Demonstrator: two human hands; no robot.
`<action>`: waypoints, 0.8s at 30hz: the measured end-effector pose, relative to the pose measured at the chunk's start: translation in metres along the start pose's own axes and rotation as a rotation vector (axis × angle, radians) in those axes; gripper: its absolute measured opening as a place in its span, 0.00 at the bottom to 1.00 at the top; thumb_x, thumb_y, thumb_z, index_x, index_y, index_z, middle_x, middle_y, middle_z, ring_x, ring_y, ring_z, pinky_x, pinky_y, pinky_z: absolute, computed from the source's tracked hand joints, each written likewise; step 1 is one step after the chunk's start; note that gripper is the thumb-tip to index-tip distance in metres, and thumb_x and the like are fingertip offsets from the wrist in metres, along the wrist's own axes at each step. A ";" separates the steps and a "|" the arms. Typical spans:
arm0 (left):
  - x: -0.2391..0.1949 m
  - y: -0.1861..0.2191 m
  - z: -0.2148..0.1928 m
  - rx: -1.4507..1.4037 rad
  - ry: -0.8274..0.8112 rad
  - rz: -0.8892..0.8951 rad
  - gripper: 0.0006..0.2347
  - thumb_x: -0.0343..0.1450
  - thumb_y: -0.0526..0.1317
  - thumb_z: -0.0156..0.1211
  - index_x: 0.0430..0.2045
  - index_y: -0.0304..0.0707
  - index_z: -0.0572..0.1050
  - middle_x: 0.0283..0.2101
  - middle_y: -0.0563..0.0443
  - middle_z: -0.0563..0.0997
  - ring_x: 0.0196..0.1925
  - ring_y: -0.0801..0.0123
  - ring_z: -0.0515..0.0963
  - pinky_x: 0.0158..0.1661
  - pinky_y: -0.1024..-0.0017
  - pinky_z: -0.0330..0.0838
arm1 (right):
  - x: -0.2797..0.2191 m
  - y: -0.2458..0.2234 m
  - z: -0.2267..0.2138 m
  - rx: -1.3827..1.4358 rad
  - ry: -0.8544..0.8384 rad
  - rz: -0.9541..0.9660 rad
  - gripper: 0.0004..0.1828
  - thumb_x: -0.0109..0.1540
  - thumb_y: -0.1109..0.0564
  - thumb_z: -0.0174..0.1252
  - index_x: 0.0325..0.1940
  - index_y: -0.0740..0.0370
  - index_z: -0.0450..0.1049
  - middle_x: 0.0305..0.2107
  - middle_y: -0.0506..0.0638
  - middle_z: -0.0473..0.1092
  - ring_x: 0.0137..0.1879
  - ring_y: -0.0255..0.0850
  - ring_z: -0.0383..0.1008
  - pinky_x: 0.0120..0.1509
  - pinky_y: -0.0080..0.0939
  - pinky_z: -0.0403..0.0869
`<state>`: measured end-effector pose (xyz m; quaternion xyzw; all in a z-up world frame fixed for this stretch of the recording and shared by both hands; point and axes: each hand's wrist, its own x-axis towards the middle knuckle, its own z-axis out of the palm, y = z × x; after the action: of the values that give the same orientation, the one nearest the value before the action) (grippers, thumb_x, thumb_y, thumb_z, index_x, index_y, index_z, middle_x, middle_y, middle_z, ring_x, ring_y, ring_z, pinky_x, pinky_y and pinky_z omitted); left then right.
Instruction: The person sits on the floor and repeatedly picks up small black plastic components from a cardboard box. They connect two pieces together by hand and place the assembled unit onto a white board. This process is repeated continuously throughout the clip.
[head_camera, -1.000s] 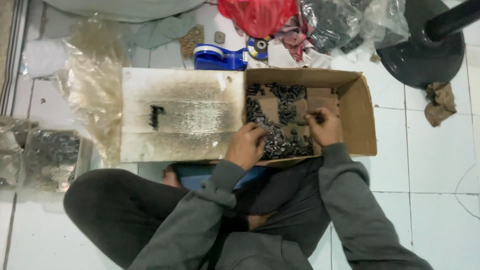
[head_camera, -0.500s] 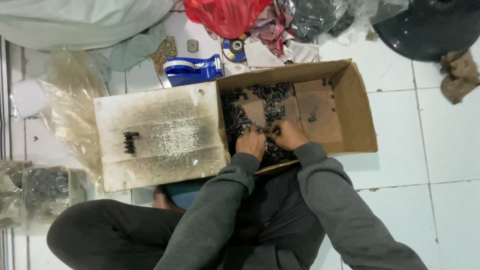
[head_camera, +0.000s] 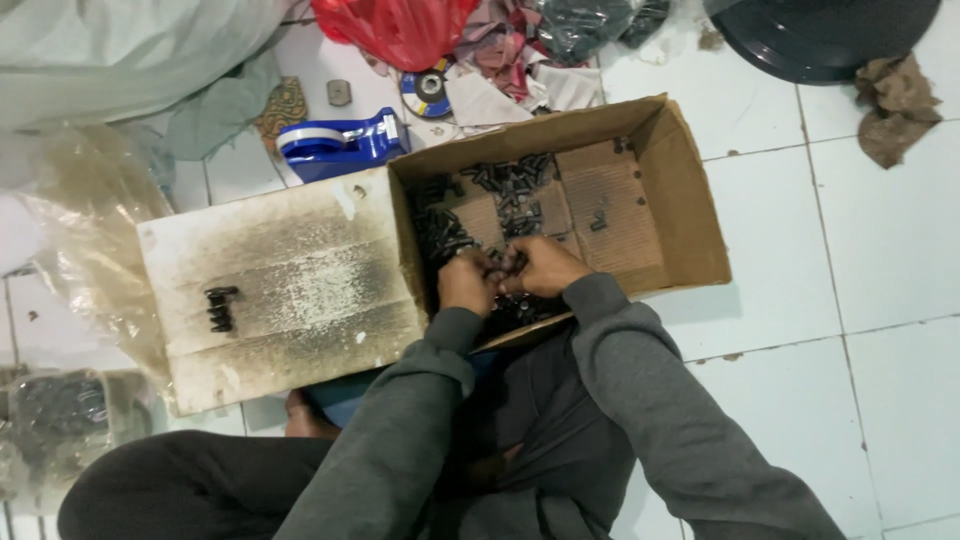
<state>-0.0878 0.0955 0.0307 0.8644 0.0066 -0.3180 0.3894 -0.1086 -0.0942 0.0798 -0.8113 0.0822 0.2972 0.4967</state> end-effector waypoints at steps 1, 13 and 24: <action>-0.001 0.002 -0.004 -0.001 -0.006 0.007 0.12 0.72 0.38 0.68 0.48 0.40 0.82 0.50 0.37 0.83 0.52 0.45 0.85 0.45 0.54 0.85 | 0.001 -0.002 -0.001 -0.001 0.008 0.004 0.23 0.53 0.51 0.77 0.45 0.64 0.77 0.33 0.63 0.79 0.42 0.55 0.83 0.44 0.57 0.80; -0.034 0.049 -0.033 -0.655 -0.145 -0.319 0.18 0.72 0.36 0.73 0.48 0.16 0.76 0.44 0.14 0.81 0.46 0.35 0.87 0.44 0.49 0.87 | 0.006 0.006 -0.006 0.081 0.009 -0.055 0.25 0.51 0.58 0.82 0.47 0.69 0.80 0.35 0.64 0.79 0.42 0.53 0.83 0.47 0.54 0.83; -0.014 0.019 -0.012 -0.384 -0.147 -0.203 0.15 0.74 0.37 0.70 0.49 0.21 0.78 0.43 0.27 0.84 0.43 0.47 0.89 0.42 0.54 0.88 | 0.008 0.012 0.002 -0.008 -0.081 0.037 0.20 0.58 0.55 0.73 0.46 0.72 0.79 0.30 0.66 0.80 0.34 0.50 0.84 0.45 0.52 0.81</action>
<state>-0.0872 0.0934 0.0572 0.7437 0.1257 -0.4108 0.5123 -0.1079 -0.0970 0.0652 -0.7990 0.0757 0.3391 0.4908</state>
